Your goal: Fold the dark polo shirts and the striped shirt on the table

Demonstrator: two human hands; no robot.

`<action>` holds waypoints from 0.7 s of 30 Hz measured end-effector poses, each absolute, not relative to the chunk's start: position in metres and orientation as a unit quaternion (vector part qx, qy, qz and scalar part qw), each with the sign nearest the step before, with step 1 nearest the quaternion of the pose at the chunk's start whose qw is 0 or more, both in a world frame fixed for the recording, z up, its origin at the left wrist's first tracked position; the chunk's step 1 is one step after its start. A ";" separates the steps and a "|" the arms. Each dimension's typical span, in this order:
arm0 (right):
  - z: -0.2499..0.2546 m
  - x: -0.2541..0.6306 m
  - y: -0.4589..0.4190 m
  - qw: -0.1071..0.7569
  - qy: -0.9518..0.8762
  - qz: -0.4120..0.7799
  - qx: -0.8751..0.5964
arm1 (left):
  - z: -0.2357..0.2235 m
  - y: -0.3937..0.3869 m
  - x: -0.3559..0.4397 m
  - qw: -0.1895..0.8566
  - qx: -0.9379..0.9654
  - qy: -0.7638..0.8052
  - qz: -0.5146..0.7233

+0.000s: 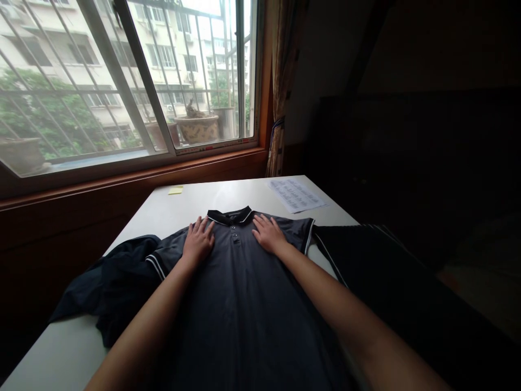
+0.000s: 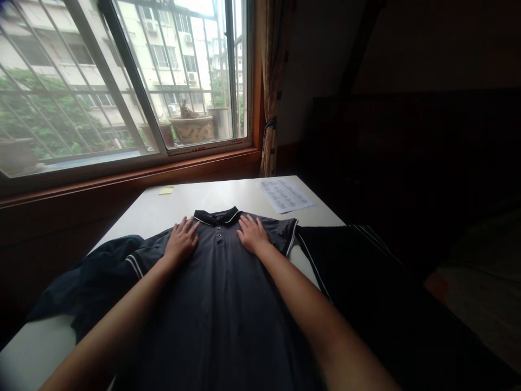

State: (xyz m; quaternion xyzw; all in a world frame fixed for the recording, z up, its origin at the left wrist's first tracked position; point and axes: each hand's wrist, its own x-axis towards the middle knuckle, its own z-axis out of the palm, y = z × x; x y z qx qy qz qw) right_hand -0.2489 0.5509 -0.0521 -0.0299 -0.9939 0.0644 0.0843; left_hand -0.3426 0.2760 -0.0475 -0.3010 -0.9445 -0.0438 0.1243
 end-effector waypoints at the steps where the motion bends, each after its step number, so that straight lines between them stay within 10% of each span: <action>1: -0.053 -0.236 0.552 0.091 -0.994 0.061 -0.015 | -0.048 0.270 -0.329 0.128 -0.336 -0.932 -0.044; 21: -0.015 0.082 0.553 0.050 -0.954 0.282 0.084 | -0.057 0.074 -0.052 0.114 -0.493 -0.844 -0.176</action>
